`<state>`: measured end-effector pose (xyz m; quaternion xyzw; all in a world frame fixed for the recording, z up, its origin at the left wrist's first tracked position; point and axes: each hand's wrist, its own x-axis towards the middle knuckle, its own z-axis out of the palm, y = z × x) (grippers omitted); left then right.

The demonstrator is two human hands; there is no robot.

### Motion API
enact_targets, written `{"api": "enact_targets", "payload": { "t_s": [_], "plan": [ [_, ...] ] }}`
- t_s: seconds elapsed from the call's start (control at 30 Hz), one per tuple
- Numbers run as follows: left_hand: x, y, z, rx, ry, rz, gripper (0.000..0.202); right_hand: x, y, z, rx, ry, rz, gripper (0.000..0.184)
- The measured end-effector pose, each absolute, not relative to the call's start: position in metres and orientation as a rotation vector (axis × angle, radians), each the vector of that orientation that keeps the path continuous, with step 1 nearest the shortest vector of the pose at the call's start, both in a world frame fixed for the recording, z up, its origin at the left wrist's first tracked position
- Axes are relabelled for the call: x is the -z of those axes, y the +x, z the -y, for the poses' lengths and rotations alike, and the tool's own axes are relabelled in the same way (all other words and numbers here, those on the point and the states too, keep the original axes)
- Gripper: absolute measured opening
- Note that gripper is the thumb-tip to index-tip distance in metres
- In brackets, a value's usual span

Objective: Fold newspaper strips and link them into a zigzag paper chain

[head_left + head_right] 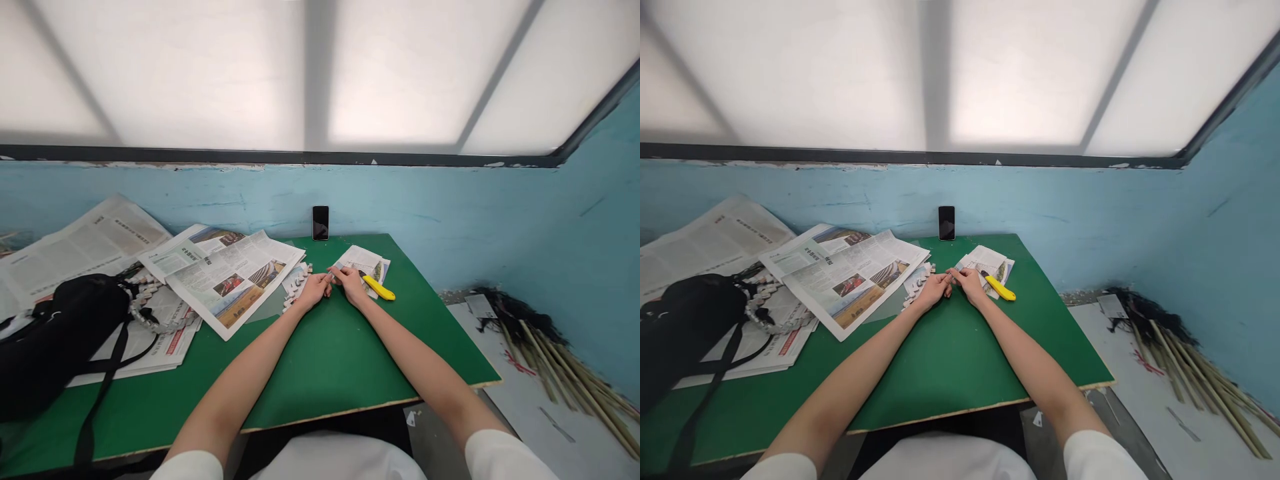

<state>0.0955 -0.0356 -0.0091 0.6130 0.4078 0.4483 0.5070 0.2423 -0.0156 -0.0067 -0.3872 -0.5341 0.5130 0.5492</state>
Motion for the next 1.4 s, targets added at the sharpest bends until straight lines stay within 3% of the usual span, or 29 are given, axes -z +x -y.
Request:
{"api": "enact_targets", "payload": {
  "t_s": [0.4, 0.8, 1.0, 1.4],
  "plan": [
    [0.004, 0.100, 0.041, -1.007, 1.545, -0.947, 0.049, 0.009, 0.251, 0.006, -1.006, -0.971, 1.127, 0.045],
    [0.002, 0.099, 0.040, -1.156, 1.306, -0.956, 0.051, 0.016, 0.254, 0.005, -0.842, -1.030, 1.025, 0.064],
    [0.004, 0.097, 0.036, -1.329, 1.093, -0.981, 0.038, 0.013, 0.255, 0.004, -0.909, -0.980, 1.087, 0.055],
    [-0.003, 0.090, 0.033, -1.429, 0.863, -0.906, 0.040, 0.010, 0.255, 0.000, -1.121, -0.866, 1.120, 0.038]
  ]
}}
